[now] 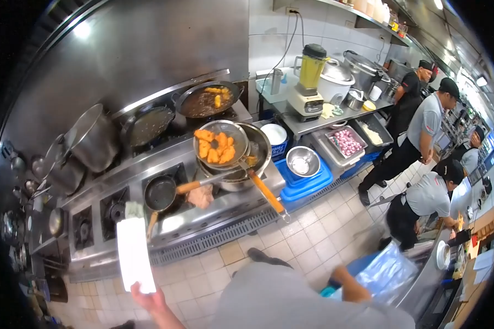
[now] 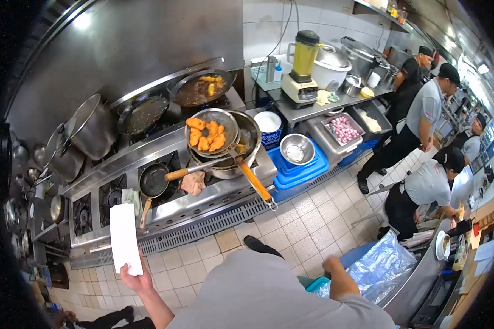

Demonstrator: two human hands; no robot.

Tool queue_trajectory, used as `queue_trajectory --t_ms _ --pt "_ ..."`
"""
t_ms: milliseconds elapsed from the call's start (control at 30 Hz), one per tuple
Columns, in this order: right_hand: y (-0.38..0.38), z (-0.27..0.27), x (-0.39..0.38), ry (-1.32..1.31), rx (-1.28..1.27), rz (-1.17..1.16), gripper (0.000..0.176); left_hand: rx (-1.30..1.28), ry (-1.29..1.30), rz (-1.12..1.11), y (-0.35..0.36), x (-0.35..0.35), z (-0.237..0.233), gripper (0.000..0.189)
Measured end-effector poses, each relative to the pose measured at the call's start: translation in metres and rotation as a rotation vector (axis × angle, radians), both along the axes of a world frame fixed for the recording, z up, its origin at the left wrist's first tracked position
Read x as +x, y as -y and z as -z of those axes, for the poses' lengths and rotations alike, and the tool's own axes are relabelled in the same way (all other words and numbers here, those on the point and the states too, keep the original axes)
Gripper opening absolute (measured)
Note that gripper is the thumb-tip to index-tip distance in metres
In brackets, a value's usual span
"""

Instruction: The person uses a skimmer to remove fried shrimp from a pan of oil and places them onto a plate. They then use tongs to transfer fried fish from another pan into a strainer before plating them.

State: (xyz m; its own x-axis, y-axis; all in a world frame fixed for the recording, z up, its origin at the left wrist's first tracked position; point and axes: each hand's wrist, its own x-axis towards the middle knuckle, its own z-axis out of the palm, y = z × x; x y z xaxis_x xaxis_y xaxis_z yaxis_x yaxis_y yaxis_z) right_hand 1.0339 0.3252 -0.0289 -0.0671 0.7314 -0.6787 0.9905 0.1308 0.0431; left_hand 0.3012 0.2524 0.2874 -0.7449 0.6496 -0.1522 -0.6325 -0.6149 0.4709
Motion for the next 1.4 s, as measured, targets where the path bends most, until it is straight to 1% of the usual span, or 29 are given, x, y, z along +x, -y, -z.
queue_trajectory --t_ms 33,67,167,233,267,333,367,400,433,467,500,533,567,600,667,733,767,800,833,900,933,967,1033,1100,1167,1200,1300,1333,1400 --pt "0.039 -0.024 0.004 -0.016 0.052 0.046 0.028 -0.017 -0.008 -0.019 0.003 -0.001 -0.002 0.066" --pt "0.046 -0.009 0.004 -0.021 0.041 0.026 0.028 -0.033 -0.014 -0.041 0.004 -0.002 -0.005 0.066" --pt "0.030 0.054 0.016 -0.048 -0.273 0.180 0.027 -0.074 -0.029 -0.083 0.011 -0.010 -0.007 0.066" --pt "0.021 0.078 0.036 -0.039 -0.479 0.288 0.027 -0.113 -0.033 -0.092 0.018 -0.010 -0.003 0.066" --pt "-0.006 0.053 0.014 -0.017 -0.460 0.021 0.027 -0.120 -0.028 -0.107 0.020 -0.008 -0.001 0.066" --pt "-0.066 -0.005 -0.035 0.060 -0.307 -0.527 0.027 -0.207 -0.021 -0.114 0.020 -0.003 0.001 0.065" --pt "-0.103 0.000 -0.055 0.056 -0.388 -0.819 0.029 -0.249 -0.017 -0.116 0.022 0.000 0.004 0.065" --pt "-0.123 -0.023 -0.077 0.059 -0.393 -0.831 0.029 -0.253 -0.014 -0.129 0.024 0.005 0.010 0.065" --pt "-0.135 -0.058 -0.108 -0.298 -0.316 -0.122 0.027 -0.252 0.007 -0.105 0.025 0.010 0.019 0.067" --pt "-0.147 -0.082 -0.130 -0.619 -0.209 0.595 0.032 -0.249 0.027 -0.086 0.027 0.017 0.028 0.069" --pt "-0.163 -0.084 -0.143 -0.615 -0.216 0.575 0.032 -0.244 0.047 -0.071 0.029 0.023 0.038 0.070" --pt "-0.179 -0.082 -0.155 -0.695 -0.190 0.548 0.033 -0.245 0.051 -0.094 0.032 0.032 0.047 0.070" --pt "-0.192 -0.080 -0.171 -0.777 -0.167 0.515 0.035 -0.279 0.114 -0.073 0.036 0.040 0.058 0.073" --pt "-0.198 -0.072 -0.178 -0.774 -0.185 0.477 0.035 -0.310 0.179 -0.062 0.044 0.045 0.071 0.076" --pt "-0.209 -0.038 -0.170 -0.843 -0.165 0.180 0.036 -0.355 0.239 -0.081 0.072 0.047 0.132 0.078" --pt "-0.213 -0.039 -0.186 -0.763 -0.187 0.030 0.038 -0.388 0.336 -0.098 0.082 0.068 0.127 0.076" --pt "-0.208 -0.051 -0.192 -0.645 -0.208 0.030 0.040 -0.382 0.382 -0.133 0.089 0.077 0.134 0.074" --pt "-0.216 -0.009 -0.176 -0.524 -0.268 -0.218 0.042 -0.367 0.423 -0.176 0.096 0.081 0.140 0.073" --pt "-0.214 0.019 -0.151 -0.703 -0.389 0.025 0.043 -0.358 0.425 -0.247 0.106 0.084 0.138 0.073" --pt "-0.202 -0.003 -0.151 -0.495 -0.557 0.413 0.035 -0.423 0.382 -0.262 0.105 0.094 0.139 0.072" --pt "-0.199 -0.011 -0.149 -0.438 -0.600 0.511 0.032 -0.455 0.361 -0.247 0.099 0.095 0.140 0.071" --pt "-0.197 -0.019 -0.145 -0.423 -0.627 0.547 0.030 -0.440 0.362 -0.268 0.095 0.094 0.139 0.071" --pt "-0.197 -0.038 -0.142 -0.506 -0.631 0.456 0.030 -0.448 0.361 -0.277 0.085 0.092 0.128 0.070" --pt "-0.211 -0.040 -0.165 -0.431 -0.591 0.414 0.032 -0.452 0.367 -0.302 0.076 0.097 0.114 0.070" --pt "-0.217 -0.036 -0.190 -0.306 -0.517 0.385 0.035 -0.479 0.378 -0.308 0.063 0.096 0.095 0.042" --pt "-0.219 -0.024 -0.208 -0.320 -0.530 0.364 0.035 -0.491 0.373 -0.322 0.058 0.089 0.085 0.029" --pt "-0.236 0.012 -0.260 -0.421 -0.515 0.428 0.043 -0.476 0.332 -0.389 0.043 0.075 0.065 0.027" --pt "-0.241 0.019 -0.279 -0.425 -0.527 0.403 0.043 -0.475 0.321 -0.404 0.039 0.072 0.062 0.026" --pt "-0.231 0.023 -0.311 -0.533 -0.542 0.388 0.045 -0.515 0.331 -0.447 0.044 0.058 0.077 0.026"
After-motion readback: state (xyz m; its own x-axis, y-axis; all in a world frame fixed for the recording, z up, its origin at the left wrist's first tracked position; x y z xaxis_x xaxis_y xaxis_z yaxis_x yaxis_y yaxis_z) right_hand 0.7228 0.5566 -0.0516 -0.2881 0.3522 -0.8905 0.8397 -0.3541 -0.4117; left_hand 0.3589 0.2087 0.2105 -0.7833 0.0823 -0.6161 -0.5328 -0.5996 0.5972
